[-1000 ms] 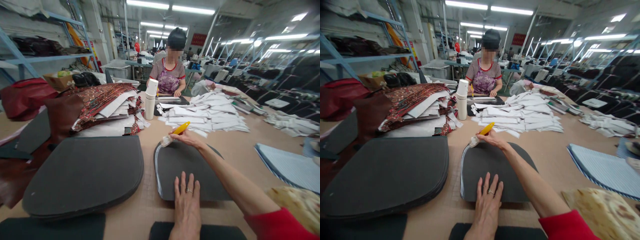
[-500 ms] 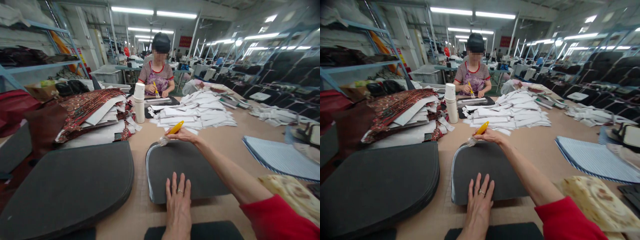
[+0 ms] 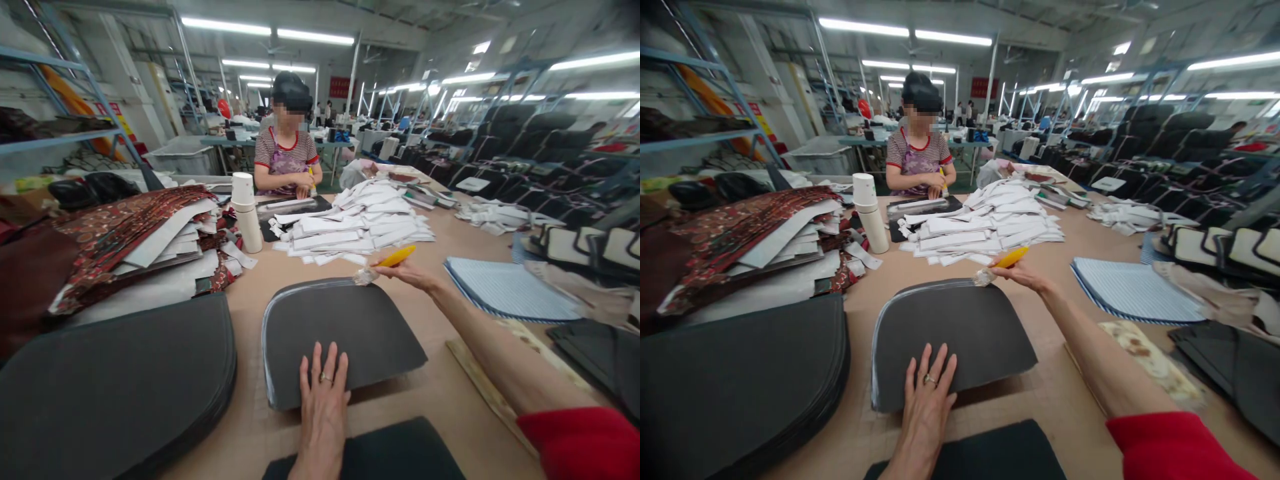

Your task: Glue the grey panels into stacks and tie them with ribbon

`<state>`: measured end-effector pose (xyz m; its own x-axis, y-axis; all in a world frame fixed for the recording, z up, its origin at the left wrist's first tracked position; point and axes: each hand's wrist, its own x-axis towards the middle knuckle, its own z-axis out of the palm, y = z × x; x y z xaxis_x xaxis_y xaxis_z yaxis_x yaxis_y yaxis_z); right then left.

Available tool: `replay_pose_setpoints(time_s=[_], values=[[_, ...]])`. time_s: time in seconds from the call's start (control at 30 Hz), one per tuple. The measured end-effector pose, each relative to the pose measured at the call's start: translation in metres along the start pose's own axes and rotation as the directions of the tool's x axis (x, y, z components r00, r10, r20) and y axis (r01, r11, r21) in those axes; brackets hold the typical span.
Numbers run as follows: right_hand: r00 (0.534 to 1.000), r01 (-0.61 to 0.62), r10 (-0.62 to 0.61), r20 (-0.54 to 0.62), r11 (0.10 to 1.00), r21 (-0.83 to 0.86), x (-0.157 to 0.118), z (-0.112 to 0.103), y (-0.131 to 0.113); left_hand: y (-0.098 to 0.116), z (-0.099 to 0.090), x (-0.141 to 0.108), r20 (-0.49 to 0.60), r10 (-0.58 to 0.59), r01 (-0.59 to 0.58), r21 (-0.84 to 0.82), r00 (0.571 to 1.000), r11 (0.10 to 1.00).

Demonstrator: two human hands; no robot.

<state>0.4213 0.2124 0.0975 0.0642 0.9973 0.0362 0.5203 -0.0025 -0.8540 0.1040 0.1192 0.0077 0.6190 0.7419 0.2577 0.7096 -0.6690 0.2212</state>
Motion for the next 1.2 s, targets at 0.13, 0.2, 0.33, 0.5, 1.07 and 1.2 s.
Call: replay_pose_setpoints(time_s=[0.13,0.2,0.33,0.5,1.07,1.2], values=[[0.980,-0.114,0.114,-0.162,0.993,0.012,-0.022,-0.019,0.003,-0.001,0.004,0.000,-0.059,0.000,0.001,0.010,0.998,1.000],[0.971,-0.101,0.104,-0.215,0.995,0.023,-0.022,-0.015,-0.002,-0.002,0.004,0.000,-0.075,0.002,-0.001,0.017,0.997,1.000],[0.969,-0.015,0.031,-0.243,0.998,0.067,-0.010,0.009,-0.007,-0.004,0.005,0.000,-0.074,0.022,-0.019,0.042,0.997,0.999],[0.933,-0.022,0.044,-0.357,0.998,0.066,-0.015,0.015,0.003,-0.006,0.014,-0.001,-0.126,0.009,-0.001,0.063,0.992,0.998],[0.757,-0.146,0.104,-0.645,0.989,-0.012,-0.054,0.040,0.014,-0.005,0.000,0.002,-0.090,0.075,-0.061,0.151,0.993,0.987],[0.720,-0.190,0.109,-0.685,0.981,-0.044,-0.076,0.043,0.011,-0.007,0.001,0.002,-0.091,0.072,-0.061,0.123,0.993,0.991]])
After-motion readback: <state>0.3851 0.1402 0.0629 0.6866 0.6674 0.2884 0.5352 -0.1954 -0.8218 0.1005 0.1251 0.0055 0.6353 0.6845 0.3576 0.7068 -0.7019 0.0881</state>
